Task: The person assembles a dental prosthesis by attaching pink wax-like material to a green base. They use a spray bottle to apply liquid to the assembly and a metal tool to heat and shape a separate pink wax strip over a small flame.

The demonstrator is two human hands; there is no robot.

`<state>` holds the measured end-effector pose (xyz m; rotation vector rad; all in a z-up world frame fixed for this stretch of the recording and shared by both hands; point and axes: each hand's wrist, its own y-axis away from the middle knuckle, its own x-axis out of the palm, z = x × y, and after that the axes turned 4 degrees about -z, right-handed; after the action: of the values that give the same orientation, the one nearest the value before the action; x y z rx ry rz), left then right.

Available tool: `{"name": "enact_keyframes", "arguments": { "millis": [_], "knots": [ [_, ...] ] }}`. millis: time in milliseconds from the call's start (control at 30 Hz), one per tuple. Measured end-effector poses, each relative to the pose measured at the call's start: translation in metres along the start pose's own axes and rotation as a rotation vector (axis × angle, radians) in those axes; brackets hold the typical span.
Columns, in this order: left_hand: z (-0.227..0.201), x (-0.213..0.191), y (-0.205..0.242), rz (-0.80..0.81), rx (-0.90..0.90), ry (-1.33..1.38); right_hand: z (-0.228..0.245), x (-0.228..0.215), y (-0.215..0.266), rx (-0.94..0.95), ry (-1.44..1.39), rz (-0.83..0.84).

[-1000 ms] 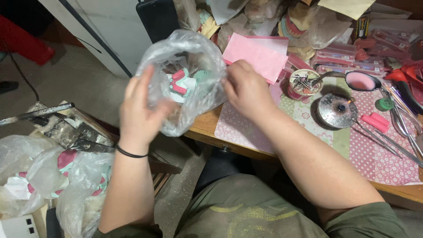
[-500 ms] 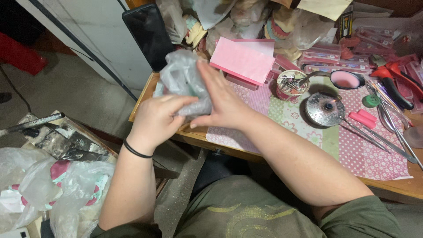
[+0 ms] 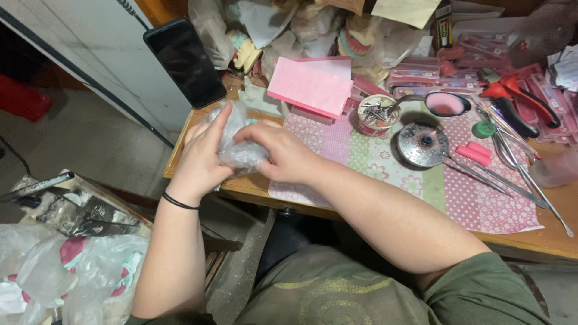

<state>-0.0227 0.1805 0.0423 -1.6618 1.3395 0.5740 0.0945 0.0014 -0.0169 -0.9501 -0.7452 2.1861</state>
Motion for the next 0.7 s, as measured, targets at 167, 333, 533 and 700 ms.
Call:
{"name": "enact_keyframes", "arguments": {
  "millis": [167, 333, 533, 700],
  "knots": [
    [0.062, 0.032, 0.006, -0.21, 0.039, -0.031, -0.013, -0.011, 0.002, 0.147, 0.074, -0.121],
    [0.062, 0.029, 0.003, -0.493, -0.303, 0.301, -0.01, -0.027, 0.003, 0.4, 0.187, -0.119],
    [0.06, 0.006, 0.014, -0.918, -0.234, 0.577, 0.033, -0.014, -0.01, 0.429, 0.477, 0.314],
    [0.053, -0.03, 0.059, -1.078, -0.278, 0.587, 0.023, 0.019, -0.006, 0.422, 0.688, 0.563]
  ]
}}
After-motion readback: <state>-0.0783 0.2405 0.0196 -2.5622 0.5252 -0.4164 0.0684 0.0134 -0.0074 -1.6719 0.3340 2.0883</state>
